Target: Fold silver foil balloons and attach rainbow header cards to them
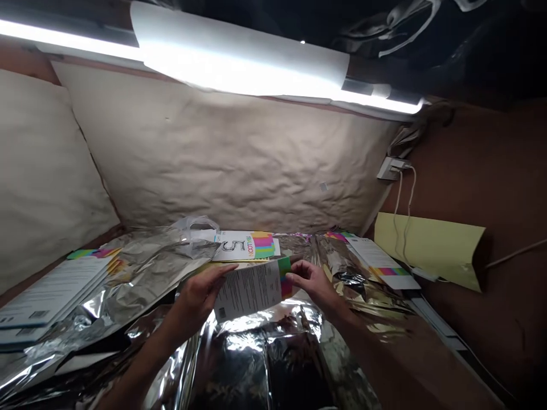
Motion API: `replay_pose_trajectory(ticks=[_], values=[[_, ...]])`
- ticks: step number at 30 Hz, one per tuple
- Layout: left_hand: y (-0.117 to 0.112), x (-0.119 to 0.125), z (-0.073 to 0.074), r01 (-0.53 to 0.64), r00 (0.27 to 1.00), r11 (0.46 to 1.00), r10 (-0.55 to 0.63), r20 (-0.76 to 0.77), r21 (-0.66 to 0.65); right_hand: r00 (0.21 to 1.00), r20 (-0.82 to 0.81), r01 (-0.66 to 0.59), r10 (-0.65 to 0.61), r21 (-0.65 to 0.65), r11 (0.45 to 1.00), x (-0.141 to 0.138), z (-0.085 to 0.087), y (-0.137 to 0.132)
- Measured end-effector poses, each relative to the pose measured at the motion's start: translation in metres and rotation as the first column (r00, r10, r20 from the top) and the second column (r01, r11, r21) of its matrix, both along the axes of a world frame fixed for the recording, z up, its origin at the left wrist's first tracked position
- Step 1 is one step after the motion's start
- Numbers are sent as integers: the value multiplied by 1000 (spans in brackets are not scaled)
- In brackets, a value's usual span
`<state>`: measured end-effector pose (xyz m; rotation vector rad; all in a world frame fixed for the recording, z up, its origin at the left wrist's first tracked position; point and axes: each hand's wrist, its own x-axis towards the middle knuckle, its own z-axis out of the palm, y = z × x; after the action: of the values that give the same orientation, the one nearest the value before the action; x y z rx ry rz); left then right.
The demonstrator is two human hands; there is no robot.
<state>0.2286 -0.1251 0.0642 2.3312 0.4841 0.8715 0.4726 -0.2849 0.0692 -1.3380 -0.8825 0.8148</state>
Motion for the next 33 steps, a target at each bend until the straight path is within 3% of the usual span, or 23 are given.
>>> replay_pose_trajectory(ticks=[4,6,9,11,13,17,19,21,23,24,27,29,31,33], values=[[-4,-3,-2,-50,998,989,55,-31,141,944,-172,-297,282,-71,952,0,-9,11],[-9,-3,-3,-139,987,954,157,-47,265,917,-218,-358,333,-87,930,-1,-15,20],[-22,0,-8,-250,948,820,315,-42,515,927,-243,-309,285,-62,949,-9,-20,31],[-31,4,-12,-176,949,778,297,-105,603,933,-224,-298,282,-42,954,-20,-17,35],[-38,7,-16,-84,954,781,242,-177,618,930,-186,-325,316,-18,945,-34,-10,35],[-44,8,-19,-29,950,802,207,-232,597,916,-141,-378,376,13,926,-54,4,19],[-43,5,-17,-13,948,813,195,-252,582,951,-31,-309,309,-13,951,-53,5,-1],[-39,3,-15,-11,944,826,195,-268,563,955,248,-153,163,-59,987,-48,0,-33],[-35,1,-15,-5,938,843,191,-291,538,814,573,-31,96,-122,992,-46,-8,-75],[-32,1,-15,8,935,851,179,-305,525,715,684,-23,146,-185,982,-47,-14,-96],[-28,1,-19,74,932,873,111,-344,482,512,762,-45,396,-437,899,-61,-34,-154],[-29,1,-23,130,924,887,54,-378,444,428,773,-16,468,-511,860,-72,-51,-180],[-30,2,-26,184,901,903,3,-435,388,357,820,15,448,-484,875,-80,-70,-198],[-33,2,-27,228,864,918,-36,-502,325,294,890,-9,350,-363,932,-85,-87,-211]])
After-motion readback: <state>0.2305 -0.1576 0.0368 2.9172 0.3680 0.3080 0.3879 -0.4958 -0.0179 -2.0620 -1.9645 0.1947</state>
